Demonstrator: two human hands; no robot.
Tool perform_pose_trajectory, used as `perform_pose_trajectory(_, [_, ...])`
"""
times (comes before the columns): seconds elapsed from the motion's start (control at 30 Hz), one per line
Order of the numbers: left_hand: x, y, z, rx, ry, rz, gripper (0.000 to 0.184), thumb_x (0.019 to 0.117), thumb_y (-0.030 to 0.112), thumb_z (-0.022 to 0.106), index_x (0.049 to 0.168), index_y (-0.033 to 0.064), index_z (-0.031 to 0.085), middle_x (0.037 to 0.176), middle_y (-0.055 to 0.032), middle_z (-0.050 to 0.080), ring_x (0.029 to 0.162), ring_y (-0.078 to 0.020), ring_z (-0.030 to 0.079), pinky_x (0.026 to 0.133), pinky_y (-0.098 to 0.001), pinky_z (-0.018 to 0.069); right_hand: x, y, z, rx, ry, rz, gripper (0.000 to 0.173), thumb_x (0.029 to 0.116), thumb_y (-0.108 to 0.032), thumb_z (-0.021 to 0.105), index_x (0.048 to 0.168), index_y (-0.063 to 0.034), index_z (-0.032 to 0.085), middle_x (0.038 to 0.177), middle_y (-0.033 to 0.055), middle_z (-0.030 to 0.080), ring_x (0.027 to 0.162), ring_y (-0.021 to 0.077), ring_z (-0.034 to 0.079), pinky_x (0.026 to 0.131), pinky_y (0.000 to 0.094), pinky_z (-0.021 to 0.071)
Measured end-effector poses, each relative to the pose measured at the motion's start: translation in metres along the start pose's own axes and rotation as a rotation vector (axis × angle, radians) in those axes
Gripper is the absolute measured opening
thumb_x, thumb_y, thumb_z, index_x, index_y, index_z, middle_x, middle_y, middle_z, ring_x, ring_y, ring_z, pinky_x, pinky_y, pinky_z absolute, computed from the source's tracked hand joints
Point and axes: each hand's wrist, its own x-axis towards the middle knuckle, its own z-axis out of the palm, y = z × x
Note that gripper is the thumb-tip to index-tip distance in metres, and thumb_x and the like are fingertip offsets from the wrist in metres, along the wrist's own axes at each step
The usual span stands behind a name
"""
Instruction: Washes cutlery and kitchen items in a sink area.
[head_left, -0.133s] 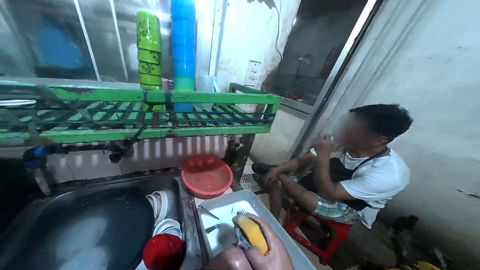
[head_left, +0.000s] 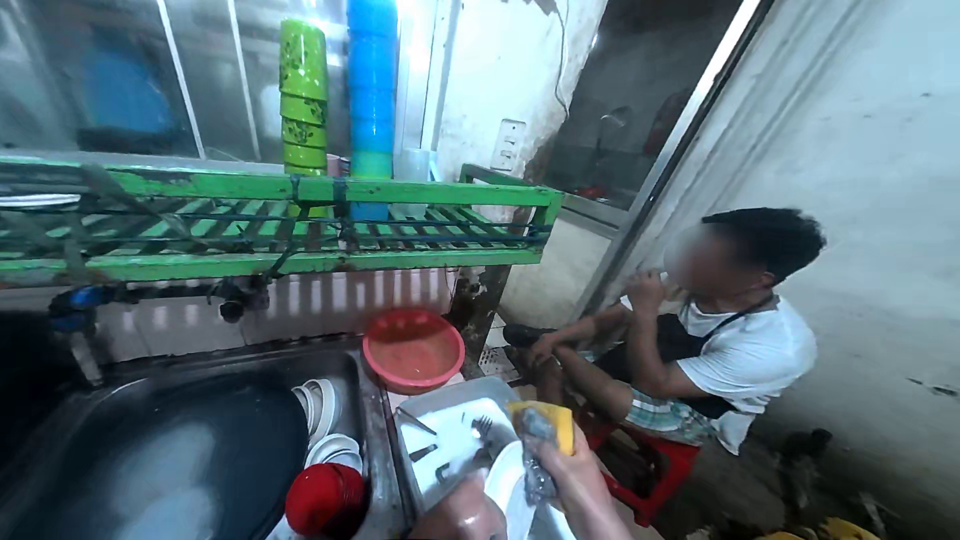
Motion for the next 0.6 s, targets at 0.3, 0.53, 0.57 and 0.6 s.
perform_pose_trajectory(0.3, [-0.004, -0.004, 0.006, -0.335, -0.042, 0.103, 0.053, 0.0872, -0.014, 0.056, 0.138, -0.0032, 0.046, 0.117, -0.0151, 0.063, 0.102, -0.0193, 0.063, 0.089, -0.0388, 0.053, -0.013, -0.005, 0.0, -0.114, -0.02, -0.074, 0.063, 0.0761, -0.007, 0.079, 0.134, 0.0069, 0.056, 0.107, 0.0201, 0.069, 0.09, 0.0243, 0.068, 0.079, 0.0456, 0.0576])
perform_pose_trajectory(0.53, [-0.003, 0.002, 0.047, -0.454, 0.429, 0.423, 0.048, 0.1116, 0.028, 0.041, 0.138, -0.0099, 0.052, 0.129, -0.0273, 0.062, 0.122, -0.0302, 0.06, 0.108, -0.0452, 0.0462, -0.049, 0.008, 0.037, 0.284, 0.082, -0.029, 0.062, 0.0895, -0.003, 0.061, 0.143, 0.0112, 0.035, 0.111, 0.0135, 0.062, 0.092, 0.0059, 0.066, 0.083, 0.0269, 0.0577])
perform_pose_trajectory(0.57, [-0.001, -0.006, 0.054, -0.318, 0.43, 0.544, 0.047, 0.1094, 0.025, 0.045, 0.137, -0.0125, 0.053, 0.129, -0.0283, 0.063, 0.122, -0.0315, 0.062, 0.109, -0.0456, 0.0468, -0.04, 0.018, 0.034, 0.378, 0.052, -0.023, 0.049, 0.0975, -0.006, 0.052, 0.141, 0.0103, 0.036, 0.11, 0.0118, 0.063, 0.093, 0.0073, 0.066, 0.085, 0.028, 0.0577])
perform_pose_trajectory(0.6, [0.007, -0.02, 0.061, -0.162, 0.433, 0.714, 0.047, 0.1054, 0.023, 0.05, 0.135, -0.0136, 0.056, 0.131, -0.0277, 0.063, 0.125, -0.0316, 0.061, 0.111, -0.0452, 0.0449, -0.03, 0.031, 0.03, 0.504, -0.023, -0.017, 0.037, 0.1054, -0.011, 0.041, 0.137, 0.0082, 0.041, 0.109, 0.0115, 0.066, 0.095, 0.0123, 0.069, 0.085, 0.0321, 0.059])
